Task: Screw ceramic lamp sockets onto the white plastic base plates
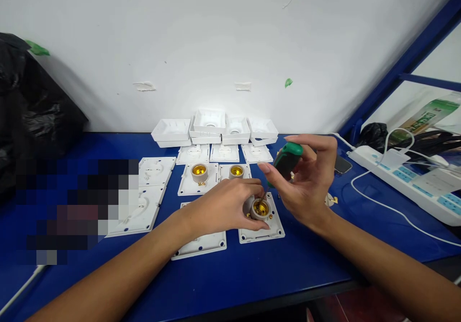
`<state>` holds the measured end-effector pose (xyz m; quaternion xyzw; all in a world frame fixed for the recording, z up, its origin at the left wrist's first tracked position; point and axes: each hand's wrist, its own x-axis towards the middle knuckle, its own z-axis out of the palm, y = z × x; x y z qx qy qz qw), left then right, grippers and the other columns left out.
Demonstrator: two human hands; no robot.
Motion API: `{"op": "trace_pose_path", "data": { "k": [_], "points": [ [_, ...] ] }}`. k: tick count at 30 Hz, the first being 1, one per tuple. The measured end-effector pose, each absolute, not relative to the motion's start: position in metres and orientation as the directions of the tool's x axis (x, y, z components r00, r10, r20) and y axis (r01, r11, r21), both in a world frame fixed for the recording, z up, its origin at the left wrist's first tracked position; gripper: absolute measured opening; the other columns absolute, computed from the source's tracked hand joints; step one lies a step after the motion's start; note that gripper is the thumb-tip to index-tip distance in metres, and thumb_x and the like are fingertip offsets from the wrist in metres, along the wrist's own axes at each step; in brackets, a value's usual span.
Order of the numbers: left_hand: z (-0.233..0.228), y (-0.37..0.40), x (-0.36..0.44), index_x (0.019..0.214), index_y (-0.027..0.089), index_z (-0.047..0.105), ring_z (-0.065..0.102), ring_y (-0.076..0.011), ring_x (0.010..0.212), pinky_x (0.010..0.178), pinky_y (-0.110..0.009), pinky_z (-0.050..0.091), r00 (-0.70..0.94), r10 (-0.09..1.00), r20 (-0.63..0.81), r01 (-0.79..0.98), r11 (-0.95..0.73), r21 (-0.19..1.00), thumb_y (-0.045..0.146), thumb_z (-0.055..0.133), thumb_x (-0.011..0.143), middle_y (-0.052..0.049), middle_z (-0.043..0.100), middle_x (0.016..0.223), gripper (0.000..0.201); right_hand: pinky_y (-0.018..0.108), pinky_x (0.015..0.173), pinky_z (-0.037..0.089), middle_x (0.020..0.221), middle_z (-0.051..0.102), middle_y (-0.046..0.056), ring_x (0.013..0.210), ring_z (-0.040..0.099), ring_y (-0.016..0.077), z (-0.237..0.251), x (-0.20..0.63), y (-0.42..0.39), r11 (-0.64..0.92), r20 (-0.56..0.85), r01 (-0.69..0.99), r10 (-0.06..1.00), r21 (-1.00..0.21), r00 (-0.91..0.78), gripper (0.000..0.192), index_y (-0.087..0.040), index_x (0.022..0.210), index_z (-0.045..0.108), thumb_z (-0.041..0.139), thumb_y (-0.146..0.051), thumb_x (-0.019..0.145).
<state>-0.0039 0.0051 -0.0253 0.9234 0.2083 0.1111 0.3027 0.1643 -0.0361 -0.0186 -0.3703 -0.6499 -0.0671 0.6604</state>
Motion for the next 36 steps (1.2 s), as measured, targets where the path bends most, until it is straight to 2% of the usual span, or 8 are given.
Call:
{"op": "trace_pose_path", "data": {
  "k": [5,11,17,23,27,30,34,36],
  "points": [
    [-0.027,0.007,-0.003,0.093,0.021,0.062,0.06,-0.0173,0.078,0.064,-0.028,0.039,0.894,0.437,0.103,0.293,-0.743,0.602,0.052,0.078,0.081,0.0,0.066,0.093,0.037,0.029,0.043,0.042,0.084,0.049,-0.001,0.062,0.051,0.0137,-0.017,0.167,-0.035,0.764,0.915,0.51,0.381,-0.394,0.137,0.024,-0.032,0.111,0.059,0.069,-0.025,0.09],
    [-0.029,0.007,-0.003,0.092,0.021,0.062,0.061,-0.0177,0.077,0.064,-0.028,0.039,0.89,0.441,0.115,0.295,-0.75,0.592,0.052,0.081,0.078,0.0,0.067,0.092,0.039,0.028,0.047,0.043,0.081,0.043,-0.003,0.063,0.049,0.013,-0.013,0.169,-0.031,0.742,0.882,0.487,0.441,-0.461,0.163,0.026,-0.031,0.102,0.055,0.071,-0.018,0.086],
    [-0.026,0.005,-0.004,0.097,0.021,0.065,0.063,-0.019,0.081,0.067,-0.03,0.042,0.883,0.457,0.11,0.29,-0.713,0.638,0.051,0.08,0.079,-0.001,0.069,0.092,0.038,0.037,0.062,0.057,0.093,0.055,0.0,0.074,0.061,0.0166,-0.018,0.163,-0.04,0.863,0.907,0.358,0.412,-0.357,-0.09,0.04,-0.033,0.125,0.053,0.065,-0.02,0.089],
    [-0.025,0.006,-0.004,0.102,0.021,0.064,0.063,-0.02,0.083,0.067,-0.029,0.042,0.891,0.444,0.089,0.305,-0.733,0.608,0.052,0.08,0.079,-0.002,0.07,0.097,0.043,0.03,0.054,0.05,0.092,0.055,-0.001,0.063,0.052,0.012,-0.017,0.164,-0.037,0.75,0.926,0.553,0.359,-0.363,0.121,0.039,-0.031,0.114,0.061,0.078,-0.018,0.08],
    [-0.027,0.007,-0.003,0.092,0.02,0.063,0.061,-0.0177,0.079,0.065,-0.029,0.04,0.893,0.436,0.112,0.295,-0.755,0.586,0.054,0.08,0.078,0.0,0.067,0.093,0.041,0.03,0.056,0.052,0.098,0.06,0.0,0.07,0.058,0.0128,-0.018,0.17,-0.034,0.738,0.864,0.489,0.499,-0.465,0.07,0.03,-0.029,0.121,0.061,0.066,-0.025,0.092],
    [-0.029,0.007,-0.002,0.088,0.02,0.061,0.06,-0.017,0.076,0.064,-0.029,0.039,0.89,0.439,0.122,0.293,-0.757,0.584,0.055,0.08,0.078,0.0,0.065,0.089,0.042,0.031,0.055,0.051,0.088,0.059,0.0,0.071,0.06,0.0141,-0.017,0.17,-0.034,0.721,0.798,0.412,0.603,-0.557,0.024,0.029,-0.029,0.126,0.059,0.058,-0.026,0.097],
    [-0.029,0.007,-0.003,0.091,0.02,0.062,0.06,-0.017,0.077,0.066,-0.029,0.04,0.89,0.441,0.116,0.289,-0.744,0.603,0.054,0.081,0.078,0.0,0.066,0.09,0.041,0.026,0.043,0.039,0.073,0.05,-0.006,0.052,0.047,0.0087,-0.016,0.167,-0.033,0.714,0.816,0.436,0.571,-0.548,0.089,0.031,-0.029,0.118,0.058,0.069,-0.021,0.09],
    [-0.029,0.007,-0.003,0.092,0.021,0.062,0.061,-0.0168,0.077,0.067,-0.029,0.04,0.891,0.442,0.107,0.289,-0.733,0.615,0.054,0.081,0.078,0.0,0.067,0.092,0.041,0.025,0.04,0.037,0.072,0.048,-0.007,0.049,0.046,0.0077,-0.016,0.168,-0.033,0.717,0.837,0.458,0.534,-0.526,0.125,0.035,-0.03,0.116,0.057,0.073,-0.019,0.087]
  ]
}}
